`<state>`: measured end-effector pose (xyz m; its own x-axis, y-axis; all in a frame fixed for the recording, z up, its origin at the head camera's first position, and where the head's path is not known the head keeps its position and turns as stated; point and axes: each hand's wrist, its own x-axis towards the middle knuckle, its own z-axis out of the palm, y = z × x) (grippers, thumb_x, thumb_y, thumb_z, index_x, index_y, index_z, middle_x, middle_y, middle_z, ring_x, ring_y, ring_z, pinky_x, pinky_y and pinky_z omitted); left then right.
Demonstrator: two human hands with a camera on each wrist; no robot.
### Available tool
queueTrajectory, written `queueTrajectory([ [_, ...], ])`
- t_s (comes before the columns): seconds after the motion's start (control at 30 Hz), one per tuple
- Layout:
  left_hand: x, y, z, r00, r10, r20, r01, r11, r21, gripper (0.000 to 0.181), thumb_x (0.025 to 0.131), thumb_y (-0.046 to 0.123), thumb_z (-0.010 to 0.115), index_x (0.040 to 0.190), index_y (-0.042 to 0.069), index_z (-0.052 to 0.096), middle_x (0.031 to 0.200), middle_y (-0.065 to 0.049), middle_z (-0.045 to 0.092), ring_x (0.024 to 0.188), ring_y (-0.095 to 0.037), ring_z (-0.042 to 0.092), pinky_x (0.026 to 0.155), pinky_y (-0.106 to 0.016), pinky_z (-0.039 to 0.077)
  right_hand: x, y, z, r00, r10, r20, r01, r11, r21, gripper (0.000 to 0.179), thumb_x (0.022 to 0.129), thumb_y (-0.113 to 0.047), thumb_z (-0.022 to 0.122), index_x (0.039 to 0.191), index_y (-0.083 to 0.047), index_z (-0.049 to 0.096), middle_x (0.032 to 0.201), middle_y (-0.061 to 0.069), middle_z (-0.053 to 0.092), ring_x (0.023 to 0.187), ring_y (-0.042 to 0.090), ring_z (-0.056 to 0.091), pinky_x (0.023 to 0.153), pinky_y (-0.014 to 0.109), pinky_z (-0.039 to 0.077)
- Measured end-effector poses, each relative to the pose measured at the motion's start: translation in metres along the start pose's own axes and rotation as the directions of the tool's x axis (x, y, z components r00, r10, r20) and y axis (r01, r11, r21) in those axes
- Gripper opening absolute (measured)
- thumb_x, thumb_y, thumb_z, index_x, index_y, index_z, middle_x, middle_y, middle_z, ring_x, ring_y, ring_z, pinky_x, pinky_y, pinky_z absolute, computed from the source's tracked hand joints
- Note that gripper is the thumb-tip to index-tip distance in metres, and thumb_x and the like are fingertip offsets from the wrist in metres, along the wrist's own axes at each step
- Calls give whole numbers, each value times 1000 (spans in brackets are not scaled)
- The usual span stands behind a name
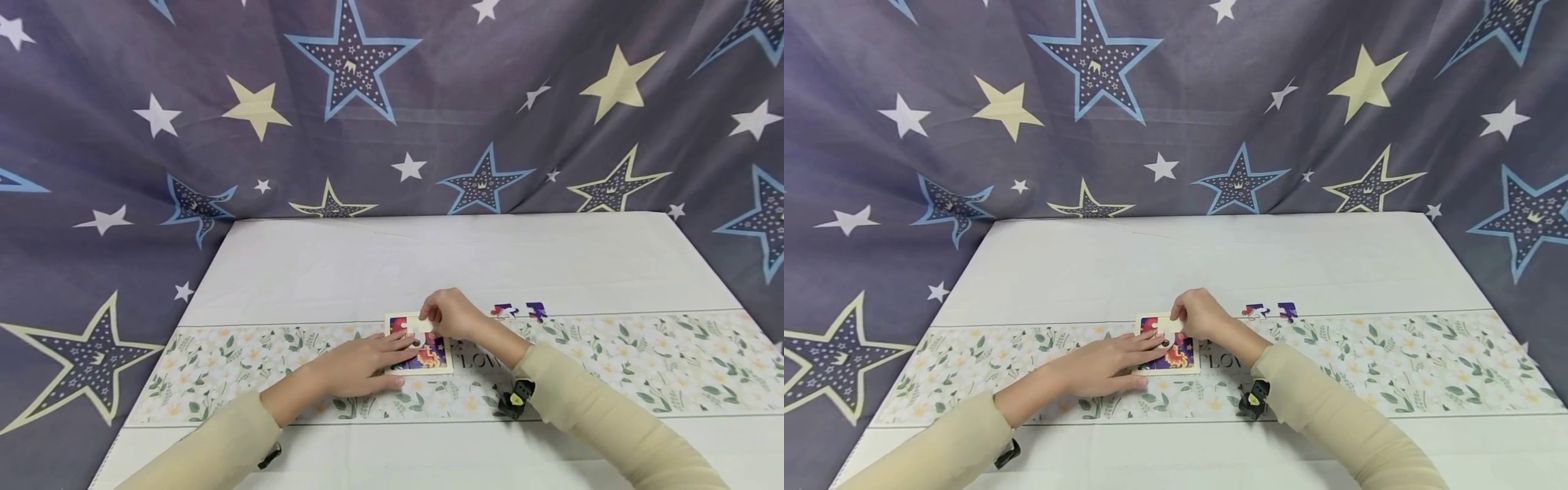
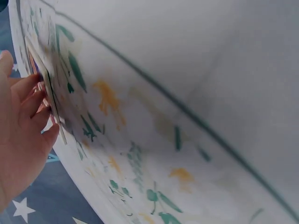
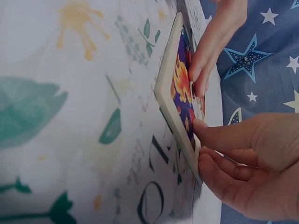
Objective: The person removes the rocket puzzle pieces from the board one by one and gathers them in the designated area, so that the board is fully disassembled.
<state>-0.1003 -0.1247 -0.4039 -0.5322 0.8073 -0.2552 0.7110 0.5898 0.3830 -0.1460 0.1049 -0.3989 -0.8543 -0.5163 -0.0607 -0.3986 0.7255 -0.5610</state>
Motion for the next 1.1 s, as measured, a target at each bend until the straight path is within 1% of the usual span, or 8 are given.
queueTrajectory([
  [0.17, -5, -1, 5, 1000, 15, -16, -15, 1000, -5, 60, 100, 52, 38, 153, 24, 27, 163, 3, 17, 151, -18, 17, 123, -44, 21, 1, 1, 1, 1000, 25, 8, -25, 1000, 18, 21, 71, -1, 82, 90, -3, 73, 81, 7, 67, 70, 12, 59, 64, 20, 52],
  [0.3, -6, -2, 7, 999, 28, -22, -28, 1000, -12, 61, 100, 51, 39, 153, 24, 27, 163, 3, 16, 151, -18, 17, 123, -45, 20, 2, 0, 1, 999, 32, 16, -32, 999, 33, 19, 73, 3, 78, 91, -4, 73, 82, 7, 68, 71, 12, 59, 66, 21, 53],
  [0.43, -5, -3, 9, 999, 38, -29, -38, 999, -12, 60, 100, 50, 39, 153, 24, 27, 163, 3, 16, 151, -18, 17, 123, -45, 21, 4, -4, 2, 999, 37, 28, -38, 998, 45, 19, 75, 1, 76, 93, -5, 74, 85, 6, 68, 73, 11, 58, 68, 22, 53],
  [0.53, -4, -4, 9, 999, 34, -31, -34, 999, -10, 60, 100, 51, 40, 153, 25, 27, 163, 4, 17, 151, -17, 17, 123, -44, 21, 8, -8, 3, 999, 20, 40, -21, 999, 46, 18, 78, -2, 76, 95, -5, 74, 87, 7, 69, 74, 11, 59, 69, 22, 53],
  [0.7, -3, -3, 7, 999, 28, -30, -29, 1000, -7, 61, 100, 51, 40, 153, 26, 27, 162, 5, 17, 151, -16, 16, 123, -43, 20, 14, -15, 6, 999, 8, 49, -9, 1000, 20, 15, 81, -1, 73, 95, -4, 74, 86, 7, 70, 73, 11, 60, 68, 21, 54],
  [0.87, -3, -2, 7, 999, 22, -24, -22, 1000, -4, 61, 99, 51, 40, 153, 25, 27, 162, 5, 17, 151, -16, 16, 124, -43, 20, 20, -19, 9, 999, 19, 48, -19, 1000, 9, 11, 82, -1, 72, 92, -3, 73, 83, 6, 69, 72, 11, 59, 68, 21, 53],
  [1.0, -4, -3, 6, 1000, 13, -22, -13, 1000, 2, 61, 99, 52, 40, 152, 25, 29, 162, 3, 18, 151, -15, 17, 124, -42, 20, 23, -21, 12, 999, 5, 38, -5, 1000, 0, 8, 82, -1, 71, 90, -2, 73, 82, 7, 69, 71, 12, 59, 66, 21, 53],
  [1.1, -4, -2, 6, 1000, 7, -20, -7, 1000, -1, 61, 99, 53, 40, 152, 25, 30, 162, 3, 18, 151, -15, 17, 124, -41, 20, 26, -23, 14, 1000, 2, 25, -1, 1000, -24, 5, 82, -1, 70, 86, -4, 72, 79, 6, 69, 69, 11, 59, 63, 20, 52],
])
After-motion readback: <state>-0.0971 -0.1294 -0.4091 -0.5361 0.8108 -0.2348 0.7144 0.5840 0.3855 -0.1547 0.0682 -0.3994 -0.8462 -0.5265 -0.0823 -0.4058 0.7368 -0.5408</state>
